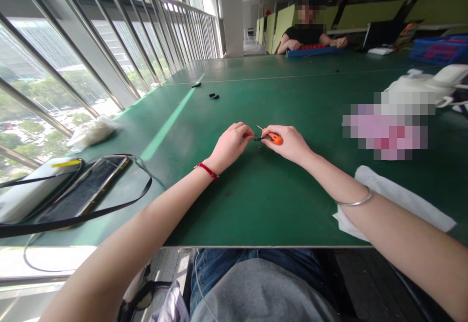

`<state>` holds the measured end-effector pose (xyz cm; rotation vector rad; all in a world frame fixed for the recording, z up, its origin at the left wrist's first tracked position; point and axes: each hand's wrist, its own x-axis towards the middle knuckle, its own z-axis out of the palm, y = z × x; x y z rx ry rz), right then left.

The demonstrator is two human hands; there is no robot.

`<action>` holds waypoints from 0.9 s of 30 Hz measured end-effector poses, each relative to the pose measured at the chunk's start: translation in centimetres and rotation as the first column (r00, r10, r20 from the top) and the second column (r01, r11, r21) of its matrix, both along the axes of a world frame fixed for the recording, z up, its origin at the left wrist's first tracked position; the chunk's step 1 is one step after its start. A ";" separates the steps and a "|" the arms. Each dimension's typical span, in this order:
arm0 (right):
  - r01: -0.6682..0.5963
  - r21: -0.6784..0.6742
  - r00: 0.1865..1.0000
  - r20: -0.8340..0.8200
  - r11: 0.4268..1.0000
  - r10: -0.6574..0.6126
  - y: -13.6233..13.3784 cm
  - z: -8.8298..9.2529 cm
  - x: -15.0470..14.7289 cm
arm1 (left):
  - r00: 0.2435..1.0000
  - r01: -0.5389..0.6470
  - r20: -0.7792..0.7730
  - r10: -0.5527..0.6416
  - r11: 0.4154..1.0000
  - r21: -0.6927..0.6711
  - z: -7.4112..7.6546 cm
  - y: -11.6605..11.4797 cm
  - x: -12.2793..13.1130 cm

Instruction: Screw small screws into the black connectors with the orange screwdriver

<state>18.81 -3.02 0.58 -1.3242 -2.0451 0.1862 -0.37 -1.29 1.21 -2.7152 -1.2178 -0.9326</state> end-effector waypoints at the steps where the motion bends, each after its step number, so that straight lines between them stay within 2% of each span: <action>1: -0.008 0.001 1.000 -0.007 1.000 0.008 0.0 0.0 0.0 | 0.999 0.010 0.031 -0.010 1.000 -0.021 0.0 0.1 -0.1; 6: -0.020 -0.002 0.999 -0.041 1.000 0.020 -0.1 0.1 -0.2 | 0.996 0.020 0.084 -0.015 0.998 -0.056 0.1 0.1 -0.1; 15: -0.017 -0.014 0.993 -0.116 1.000 0.016 -0.1 0.0 -0.4 | 0.999 0.020 0.027 -0.019 0.999 -0.039 0.3 -0.3 0.0; 21: -0.007 -0.015 0.982 -0.186 1.000 0.004 0.0 0.0 -0.5 | 1.000 -0.001 0.021 0.002 1.000 -0.026 1.0 -0.8 0.0; 24: -0.018 -0.020 0.983 -0.184 1.000 0.014 -0.1 0.0 -0.5 | 0.998 -0.001 0.070 0.004 0.999 -0.038 1.0 -0.8 0.1; 27: -0.037 -0.023 0.986 -0.162 0.999 0.033 -0.1 -0.1 -0.5 | 0.998 0.020 0.053 -0.016 0.997 -0.075 0.7 -0.7 0.1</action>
